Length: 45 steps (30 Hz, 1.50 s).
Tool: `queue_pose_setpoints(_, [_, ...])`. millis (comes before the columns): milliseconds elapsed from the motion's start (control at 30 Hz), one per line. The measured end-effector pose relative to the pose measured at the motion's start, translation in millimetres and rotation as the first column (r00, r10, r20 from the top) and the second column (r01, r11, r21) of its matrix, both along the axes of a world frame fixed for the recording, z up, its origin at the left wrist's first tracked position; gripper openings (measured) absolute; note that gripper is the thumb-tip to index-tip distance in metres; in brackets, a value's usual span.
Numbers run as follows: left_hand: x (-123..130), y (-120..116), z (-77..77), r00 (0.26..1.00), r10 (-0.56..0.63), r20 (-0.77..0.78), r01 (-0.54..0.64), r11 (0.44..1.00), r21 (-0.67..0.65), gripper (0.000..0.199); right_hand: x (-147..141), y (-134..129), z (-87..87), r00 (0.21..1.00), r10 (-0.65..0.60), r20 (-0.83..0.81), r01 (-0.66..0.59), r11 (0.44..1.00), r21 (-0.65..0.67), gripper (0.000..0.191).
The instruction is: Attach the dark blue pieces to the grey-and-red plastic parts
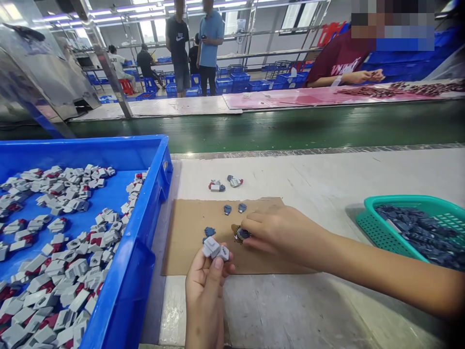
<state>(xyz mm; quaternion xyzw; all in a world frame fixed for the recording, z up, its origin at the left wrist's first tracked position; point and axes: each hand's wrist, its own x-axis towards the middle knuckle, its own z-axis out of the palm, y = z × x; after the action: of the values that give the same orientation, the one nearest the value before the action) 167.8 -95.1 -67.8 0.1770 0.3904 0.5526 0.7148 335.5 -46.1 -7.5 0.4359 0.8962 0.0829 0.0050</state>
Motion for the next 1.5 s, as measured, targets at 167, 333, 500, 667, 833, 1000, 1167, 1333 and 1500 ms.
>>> queue_pose_setpoints(167, [1.2, -0.6, -0.2, 0.999, 0.043, 0.019, -0.043, 0.999, -0.002, 0.025, 2.6, -8.3, 9.0, 0.981, 0.011, -0.194, -0.01, 1.0, 0.004, 0.01])
queue_pose_setpoints(333, [0.0, -2.1, 0.4, 0.999, 0.032, -0.007, -0.032, 0.999, -0.001, 0.027, 0.8, -15.1, 18.3, 0.846, -0.027, -0.533, -0.057, 0.988, -0.141, 0.013])
queue_pose_setpoints(500, [0.4, -1.7, 2.3, 0.999, -0.015, -0.042, 0.014, 1.0, -0.014, 0.037, -6.8, -18.6, 23.6, 0.748, -0.063, -0.661, -0.141, 0.958, -0.251, 0.012])
queue_pose_setpoints(667, [4.1, -2.8, 3.7, 1.0, 0.008, -0.022, -0.009, 1.0, -0.021, 0.039, -10.6, -20.0, 24.6, 0.766, -0.051, -0.641, -0.177, 0.942, -0.287, 0.012])
queue_pose_setpoints(833, [4.0, -2.3, 3.5, 1.0, 0.004, -0.028, -0.004, 1.0, -0.016, 0.04, -7.9, -20.5, 25.0, 0.778, 0.006, -0.629, -0.197, 0.952, -0.235, 0.015])
queue_pose_setpoints(1000, [2.1, -0.4, 3.7, 0.998, 0.03, -0.054, -0.033, 0.998, -0.045, 0.037, 6.7, -6.4, 14.9, 0.89, -0.131, -0.436, 0.04, 0.977, -0.211, 0.014])
queue_pose_setpoints(1167, [2.7, -0.9, 3.4, 0.997, 0.049, -0.062, -0.054, 0.996, -0.07, 0.04, 18.2, 7.2, -1.2, 0.976, -0.179, -0.121, 0.14, 0.951, -0.277, 0.009])
queue_pose_setpoints(1333, [3.8, -2.0, 4.8, 0.996, 0.063, -0.059, -0.067, 0.996, -0.065, 0.039, 11.8, 9.4, 0.4, 0.989, -0.146, -0.017, 0.139, 0.966, -0.216, 0.009])
queue_pose_setpoints(1500, [4.0, -2.0, 6.1, 0.997, 0.058, -0.06, -0.062, 0.996, -0.067, 0.039, 8.5, 12.9, 2.0, 0.99, -0.14, 0.019, 0.14, 0.955, -0.263, 0.01])
